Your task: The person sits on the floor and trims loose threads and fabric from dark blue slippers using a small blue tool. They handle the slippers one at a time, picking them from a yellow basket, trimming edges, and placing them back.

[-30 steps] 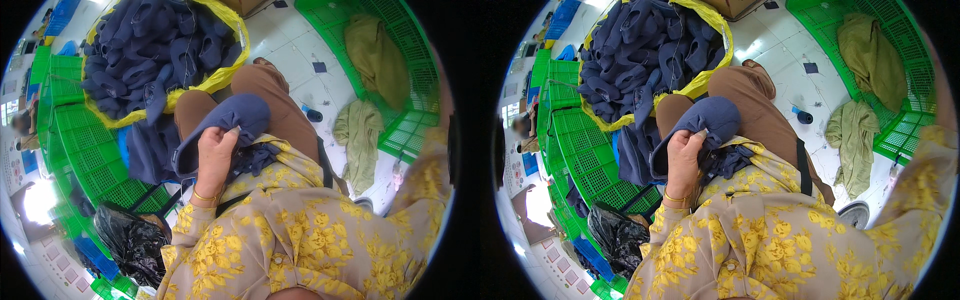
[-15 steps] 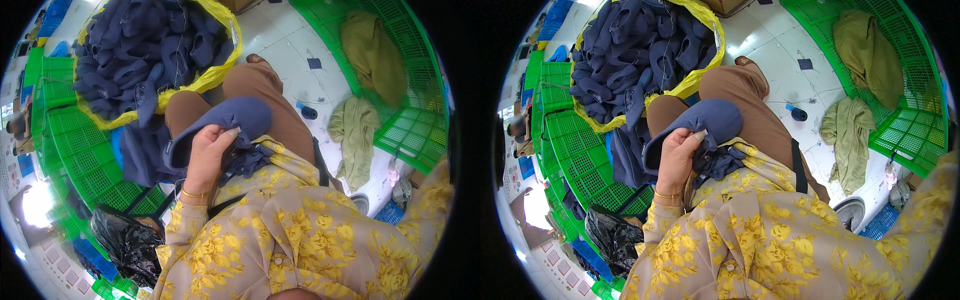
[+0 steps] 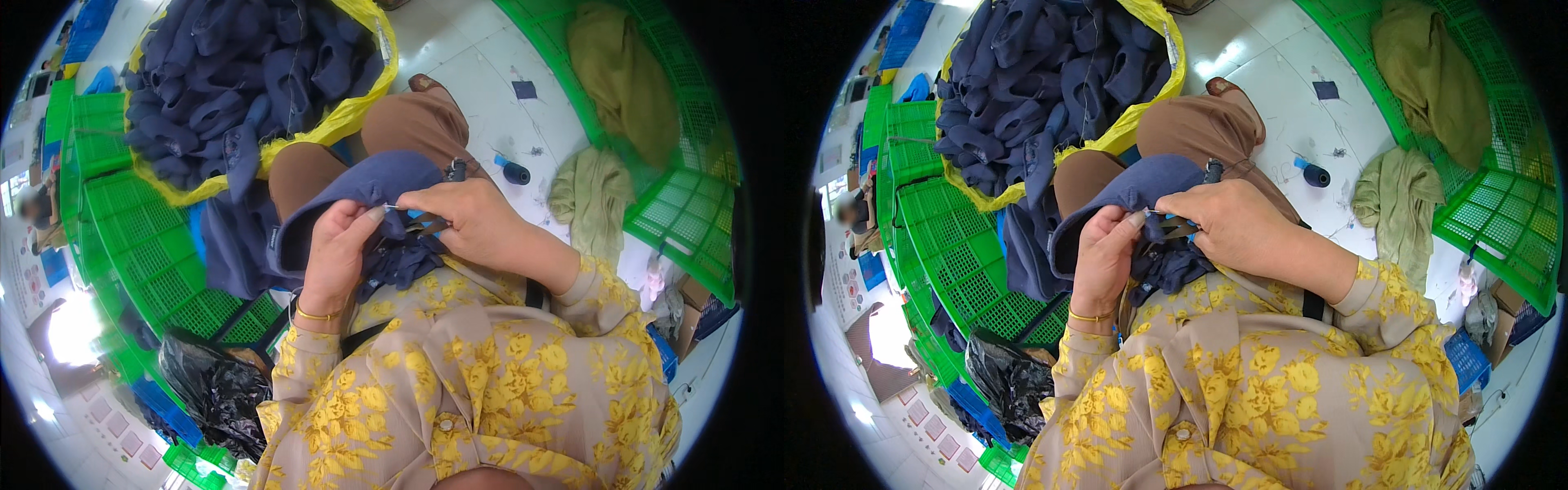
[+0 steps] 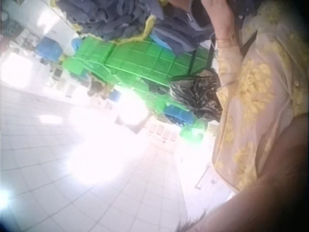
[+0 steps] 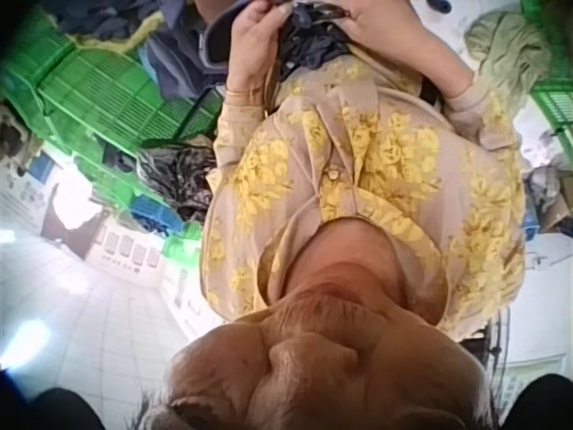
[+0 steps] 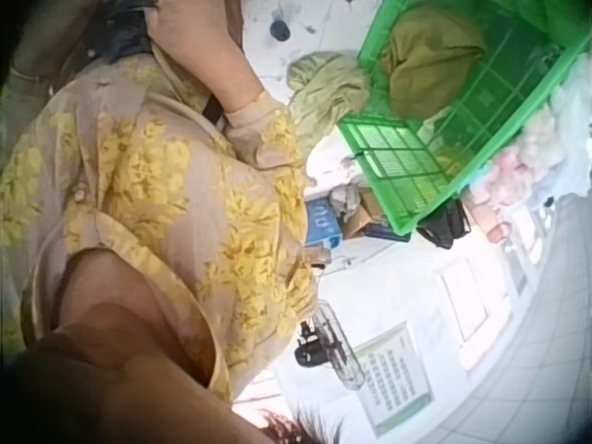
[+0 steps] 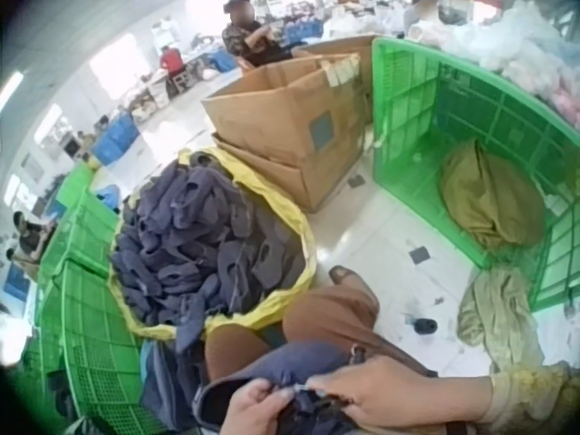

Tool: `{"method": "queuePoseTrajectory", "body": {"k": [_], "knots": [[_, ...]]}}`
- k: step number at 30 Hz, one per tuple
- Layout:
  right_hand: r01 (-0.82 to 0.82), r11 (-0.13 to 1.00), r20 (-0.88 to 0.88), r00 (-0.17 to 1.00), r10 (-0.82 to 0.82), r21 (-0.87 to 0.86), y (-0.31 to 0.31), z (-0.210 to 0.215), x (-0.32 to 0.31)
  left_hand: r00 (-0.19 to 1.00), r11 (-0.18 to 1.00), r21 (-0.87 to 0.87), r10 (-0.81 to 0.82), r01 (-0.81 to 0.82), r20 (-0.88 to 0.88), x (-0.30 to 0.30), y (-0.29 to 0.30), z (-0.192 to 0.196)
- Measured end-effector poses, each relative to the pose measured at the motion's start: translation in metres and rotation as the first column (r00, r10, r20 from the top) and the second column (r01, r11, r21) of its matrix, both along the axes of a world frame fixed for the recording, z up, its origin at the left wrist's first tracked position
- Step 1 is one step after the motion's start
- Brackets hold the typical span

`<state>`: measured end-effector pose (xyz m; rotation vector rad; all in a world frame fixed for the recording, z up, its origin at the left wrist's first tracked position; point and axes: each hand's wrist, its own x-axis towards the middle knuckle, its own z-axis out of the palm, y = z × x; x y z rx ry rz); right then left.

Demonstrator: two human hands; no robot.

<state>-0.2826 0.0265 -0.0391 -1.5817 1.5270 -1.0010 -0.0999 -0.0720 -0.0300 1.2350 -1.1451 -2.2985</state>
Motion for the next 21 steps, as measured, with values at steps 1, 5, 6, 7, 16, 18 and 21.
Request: {"method": "queuePoseTrajectory", "body": {"k": [1, 5, 6, 7, 16, 18, 21], "knots": [[-0.003, 1.0, 0.003, 1.0, 0.003, 0.004, 0.0, 0.001, 0.0, 1.0, 1.0, -0.006, 0.001, -0.001, -0.007, 0.0, 0.0, -0.001], [-0.014, 1.0, -0.003, 1.0, 0.014, 0.004, 0.001, 0.001, -0.002, 1.0, 1.0, -0.012, 0.001, -0.001, -0.023, 0.001, 0.001, -0.004], [-0.016, 1.0, -0.009, 1.0, 0.016, -0.001, 0.001, 0.001, -0.002, 1.0, 1.0, -0.01, 0.002, -0.002, -0.024, 0.001, 0.001, -0.005], [-0.019, 1.0, -0.015, 1.0, 0.019, -0.006, 0.001, 0.001, -0.002, 1.0, 1.0, -0.007, 0.006, -0.006, -0.016, 0.001, 0.002, -0.005], [-0.054, 0.998, -0.166, 0.984, 0.06, 0.038, -0.007, 0.011, 0.0, 0.999, 0.999, -0.044, 0.004, -0.005, -0.034, 0.002, 0.003, -0.006], [-0.06, 0.995, -0.204, 0.976, 0.076, 0.081, -0.01, 0.015, 0.001, 1.0, 0.997, -0.073, 0.008, -0.008, 0.0, 0.002, 0.005, -0.007], [-0.066, 0.987, -0.268, 0.958, 0.104, 0.145, -0.011, 0.017, 0.006, 0.99, 0.971, -0.239, 0.047, -0.013, 0.136, 0.002, 0.015, -0.009]]}}
